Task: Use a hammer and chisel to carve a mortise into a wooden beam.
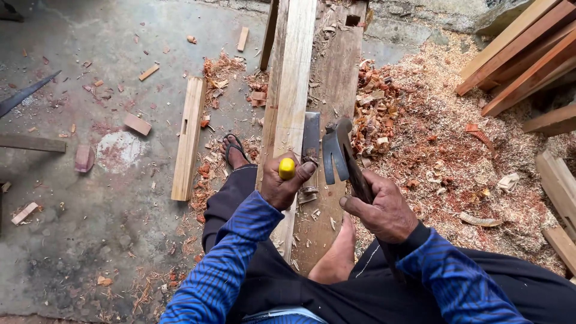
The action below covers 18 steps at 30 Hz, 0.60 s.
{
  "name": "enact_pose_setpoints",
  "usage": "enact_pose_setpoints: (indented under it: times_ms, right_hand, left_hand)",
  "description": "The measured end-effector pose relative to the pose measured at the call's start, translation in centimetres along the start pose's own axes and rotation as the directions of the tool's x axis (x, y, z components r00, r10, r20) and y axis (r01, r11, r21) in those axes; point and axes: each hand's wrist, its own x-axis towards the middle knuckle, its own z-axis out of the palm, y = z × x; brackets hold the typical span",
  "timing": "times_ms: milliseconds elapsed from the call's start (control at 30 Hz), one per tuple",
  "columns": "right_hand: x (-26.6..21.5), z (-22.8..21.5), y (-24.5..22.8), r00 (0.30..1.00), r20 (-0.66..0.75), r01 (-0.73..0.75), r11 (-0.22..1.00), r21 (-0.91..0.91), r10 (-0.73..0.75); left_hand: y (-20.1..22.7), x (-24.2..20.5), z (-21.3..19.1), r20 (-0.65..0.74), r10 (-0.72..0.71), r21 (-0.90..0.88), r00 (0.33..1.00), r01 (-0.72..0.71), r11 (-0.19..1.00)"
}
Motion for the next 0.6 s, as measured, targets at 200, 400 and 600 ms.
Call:
enact_pose_setpoints:
  times_ms: [200,400,600]
  right_hand:
    - [-0.8,0.1,0.3,0.999,0.025,0.039,0.998,-0.039,-0.038]
    - [-3.5,-0.4,-1.4,0.979,0.095,0.194,0.962,-0.192,-0.179]
    - [-5.9,-0.2,0.1,0.867,0.289,0.462,0.873,-0.158,-0.406]
  left_hand:
    - [1.2,-2.0,0.3,0.098,0.013,0.123,0.995,-0.025,0.992]
    - [2.8,-4.2,0.3,0.312,0.183,0.259,0.932,-0.269,0.928]
    - [0.4,-5.9,0.6,0.297,0.175,0.378,0.939,-0.284,0.881]
